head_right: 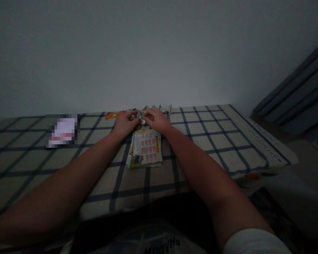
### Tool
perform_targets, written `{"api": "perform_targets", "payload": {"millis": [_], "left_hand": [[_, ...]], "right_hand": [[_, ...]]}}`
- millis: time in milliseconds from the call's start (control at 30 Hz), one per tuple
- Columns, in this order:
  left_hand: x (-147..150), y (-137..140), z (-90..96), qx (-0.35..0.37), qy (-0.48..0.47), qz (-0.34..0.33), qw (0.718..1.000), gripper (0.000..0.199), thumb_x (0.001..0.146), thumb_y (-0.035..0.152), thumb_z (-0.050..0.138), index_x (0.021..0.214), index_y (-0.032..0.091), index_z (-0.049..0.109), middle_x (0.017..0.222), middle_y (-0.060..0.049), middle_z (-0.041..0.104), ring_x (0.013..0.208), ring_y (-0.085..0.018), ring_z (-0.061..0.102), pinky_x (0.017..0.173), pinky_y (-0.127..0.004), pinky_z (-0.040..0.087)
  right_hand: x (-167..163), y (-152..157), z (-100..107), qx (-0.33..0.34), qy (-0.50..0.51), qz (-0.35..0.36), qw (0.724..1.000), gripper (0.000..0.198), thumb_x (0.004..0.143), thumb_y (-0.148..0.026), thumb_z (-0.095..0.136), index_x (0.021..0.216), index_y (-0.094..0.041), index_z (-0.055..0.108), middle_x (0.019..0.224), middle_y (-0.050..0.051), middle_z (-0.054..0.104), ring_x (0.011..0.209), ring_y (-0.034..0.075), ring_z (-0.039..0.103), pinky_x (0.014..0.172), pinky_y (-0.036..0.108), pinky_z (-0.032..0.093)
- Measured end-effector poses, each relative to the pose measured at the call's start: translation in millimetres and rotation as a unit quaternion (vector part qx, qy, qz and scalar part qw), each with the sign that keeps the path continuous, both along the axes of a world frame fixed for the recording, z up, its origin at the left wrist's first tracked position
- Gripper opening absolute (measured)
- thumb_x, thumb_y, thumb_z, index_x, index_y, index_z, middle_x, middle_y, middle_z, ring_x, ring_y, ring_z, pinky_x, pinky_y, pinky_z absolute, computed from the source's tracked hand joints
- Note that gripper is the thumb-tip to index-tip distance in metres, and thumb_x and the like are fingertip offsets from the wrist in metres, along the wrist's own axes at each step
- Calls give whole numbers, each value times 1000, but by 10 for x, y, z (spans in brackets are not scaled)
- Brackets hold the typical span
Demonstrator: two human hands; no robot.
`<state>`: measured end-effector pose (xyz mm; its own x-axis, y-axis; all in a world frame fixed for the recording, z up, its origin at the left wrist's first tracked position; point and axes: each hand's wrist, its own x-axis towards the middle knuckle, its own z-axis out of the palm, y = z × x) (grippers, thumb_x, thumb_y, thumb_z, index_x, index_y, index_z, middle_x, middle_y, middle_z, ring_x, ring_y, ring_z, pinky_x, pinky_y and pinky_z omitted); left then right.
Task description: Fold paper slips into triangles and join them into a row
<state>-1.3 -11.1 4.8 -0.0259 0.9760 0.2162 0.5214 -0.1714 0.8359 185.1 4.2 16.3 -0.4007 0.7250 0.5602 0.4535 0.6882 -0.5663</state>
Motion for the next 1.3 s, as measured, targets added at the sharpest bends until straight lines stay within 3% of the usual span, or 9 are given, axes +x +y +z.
{"api": "perform_targets", "payload": {"millis": [100,267,433,600,767,900,1033,1300], "left_hand": [[-23,47,-35,15,7,22,1000,57,80,27,66,135,12,63,69,-4,72,68,-21,71,69,-30,56],[-36,67,-56,19,20,42,999,54,79,24,63,132,12,66,68,-3,71,68,-20,70,69,-29,55],[-2,-16,16,16,18,34,999,48,83,24,59,129,12,69,64,-2,69,62,-19,68,63,-28,52],[32,-8,-9,20,4,28,999,45,89,30,54,129,13,69,67,-3,68,59,-17,64,61,-28,51],[-67,22,-11,116,78,36,989,41,86,24,53,121,13,72,96,-10,73,86,-22,69,85,-36,56],[-239,10,71,186,205,102,955,43,79,17,59,120,13,73,121,-15,66,118,-28,62,108,-40,47],[-361,44,72,127,257,107,952,52,77,13,60,127,7,69,136,-21,61,129,-31,57,114,-40,43],[-373,100,40,69,247,117,959,43,86,20,55,125,12,73,124,-16,74,117,-29,67,106,-37,47]], "right_hand": [[9,-49,30,32,-36,29,998,14,91,-29,68,92,-15,70,86,3,59,79,16,53,77,30,43],[12,-70,33,22,-92,61,994,20,86,-28,75,101,-15,73,85,3,62,79,16,54,76,28,42],[1,-49,7,-18,-86,53,995,13,89,-26,70,94,-15,73,85,4,67,76,15,57,74,28,42],[20,0,-49,-11,-63,57,996,10,90,-25,69,88,-15,71,82,3,67,76,15,58,73,27,43],[35,24,-77,-22,-61,35,997,9,89,-24,70,87,-16,71,84,4,68,78,15,60,74,28,44],[27,10,-76,-30,-57,31,997,9,89,-24,71,86,-16,71,84,4,69,76,15,61,74,27,45],[19,20,-100,-35,-58,26,997,11,89,-26,70,88,-15,73,84,4,70,77,15,62,73,27,45],[32,33,-163,-43,-61,14,997,15,91,-27,67,92,-14,74,85,5,71,78,14,62,74,26,44]]}}
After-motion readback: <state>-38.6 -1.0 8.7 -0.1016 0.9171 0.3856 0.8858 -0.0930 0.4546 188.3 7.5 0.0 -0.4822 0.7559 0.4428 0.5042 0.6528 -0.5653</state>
